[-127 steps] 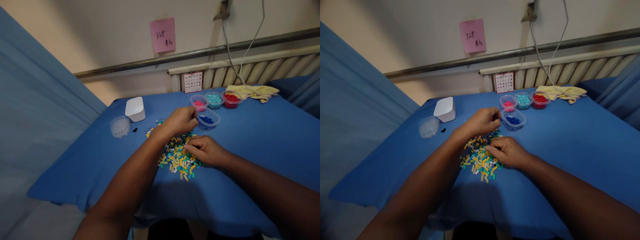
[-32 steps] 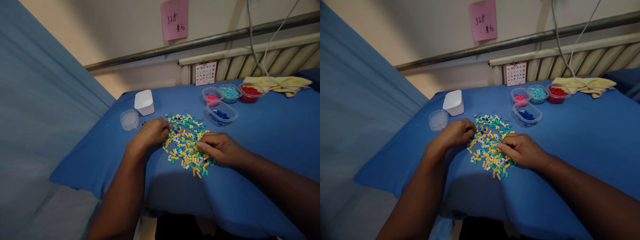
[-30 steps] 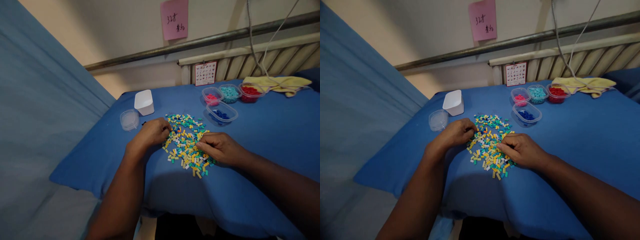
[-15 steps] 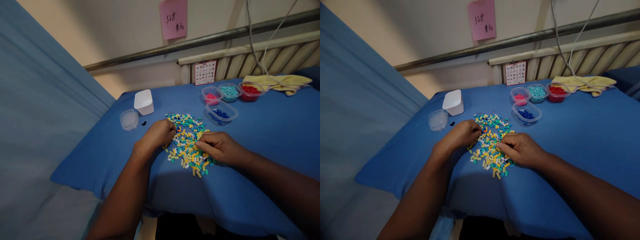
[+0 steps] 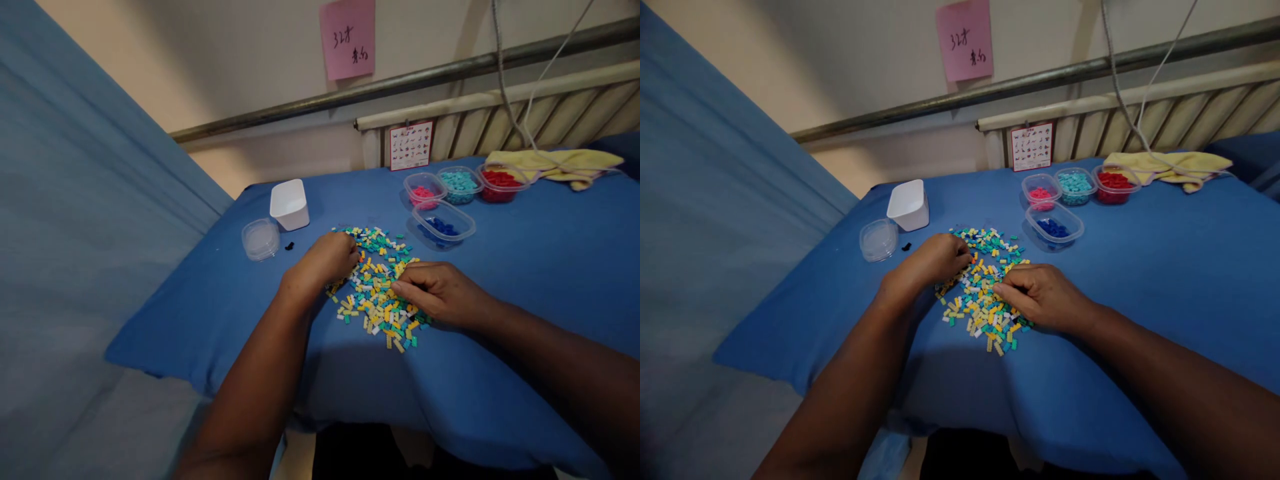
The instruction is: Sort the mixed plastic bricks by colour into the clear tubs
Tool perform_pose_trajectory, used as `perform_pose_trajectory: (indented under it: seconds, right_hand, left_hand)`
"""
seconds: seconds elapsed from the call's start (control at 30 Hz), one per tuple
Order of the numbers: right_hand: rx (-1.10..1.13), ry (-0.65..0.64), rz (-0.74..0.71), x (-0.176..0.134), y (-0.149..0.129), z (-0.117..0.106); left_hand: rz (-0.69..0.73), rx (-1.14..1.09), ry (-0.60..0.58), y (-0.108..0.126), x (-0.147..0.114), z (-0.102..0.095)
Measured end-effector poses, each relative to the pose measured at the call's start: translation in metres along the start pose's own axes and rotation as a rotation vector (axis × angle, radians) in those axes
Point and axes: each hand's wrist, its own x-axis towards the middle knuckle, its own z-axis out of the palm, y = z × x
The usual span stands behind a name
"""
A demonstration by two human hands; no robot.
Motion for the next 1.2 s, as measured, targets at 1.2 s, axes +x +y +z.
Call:
perform_pose_trajectory:
  seconds: [1.2]
  right_hand:
    - [0.134,0.043,0.005,0.004,0.006,0.004]
  left_hand:
    - [-0.013,-0.376,0.155,-0.025,0.012,-0.020]
